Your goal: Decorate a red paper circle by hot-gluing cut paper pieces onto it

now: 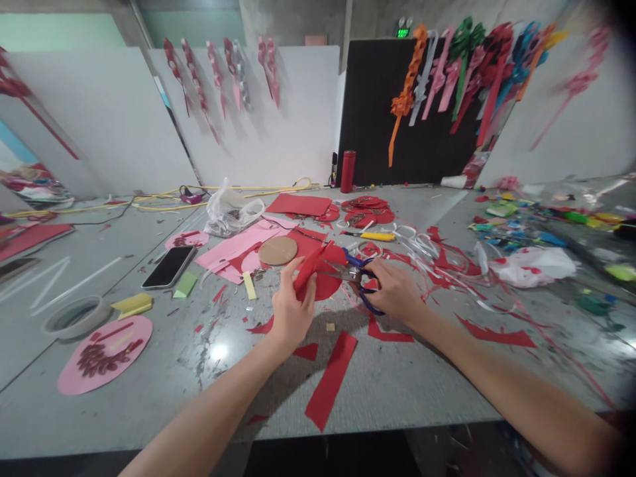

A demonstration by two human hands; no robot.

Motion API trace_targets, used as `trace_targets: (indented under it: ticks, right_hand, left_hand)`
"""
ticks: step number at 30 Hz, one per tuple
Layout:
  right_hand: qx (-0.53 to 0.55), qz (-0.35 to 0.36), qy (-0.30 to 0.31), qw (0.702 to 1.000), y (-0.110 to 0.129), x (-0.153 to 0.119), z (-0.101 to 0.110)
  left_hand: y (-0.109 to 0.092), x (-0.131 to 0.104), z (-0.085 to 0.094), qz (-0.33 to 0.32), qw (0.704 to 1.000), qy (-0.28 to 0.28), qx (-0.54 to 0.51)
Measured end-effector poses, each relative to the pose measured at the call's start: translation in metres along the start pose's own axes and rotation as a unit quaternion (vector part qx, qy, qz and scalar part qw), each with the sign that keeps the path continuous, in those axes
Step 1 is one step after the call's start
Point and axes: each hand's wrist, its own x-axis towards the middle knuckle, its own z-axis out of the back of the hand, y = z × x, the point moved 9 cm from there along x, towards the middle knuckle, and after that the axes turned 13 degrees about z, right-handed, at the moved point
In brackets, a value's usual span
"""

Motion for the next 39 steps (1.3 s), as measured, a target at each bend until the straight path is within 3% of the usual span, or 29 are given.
trace_targets:
  ticks: [7,14,19,24,30,34,39]
  right_hand:
    - [0.003,-0.018,-0.009,1.0,-0.001,0.001,0.003]
    - [0.014,-0.005,0.003,1.0,0.001,0.003,0.003]
    - [0.007,0.026,-0.021,0.999,0.005,0.005,0.006]
    - [0.0,0.055,-0.039,0.998,0.01,0.006,0.01]
    - [0.044,0.022,-0.011,0.999,0.005,0.004,0.004]
    - [0.057,-0.007,0.061,0.996,-0.002,0.003,-0.01]
    - [0.056,0.032,0.195,0.979,-0.003,0.0,-0.031]
  left_hand:
    - [-0.002,0.0,0.001,0.008,1.0,0.0,0.016]
    - [-0.003,0.002,-0.004,0.013,0.999,0.033,0.031]
    - [-0.002,0.004,-0.004,0.01,0.998,0.035,0.047]
    - [0.001,0.005,-0.004,0.03,0.999,0.04,0.022]
    - [0.006,0.012,-0.003,0.072,0.997,0.021,-0.002]
    - [0.022,0.021,-0.002,0.126,0.991,0.021,-0.045]
    - [0.041,0.03,0.001,0.171,0.982,0.004,-0.082]
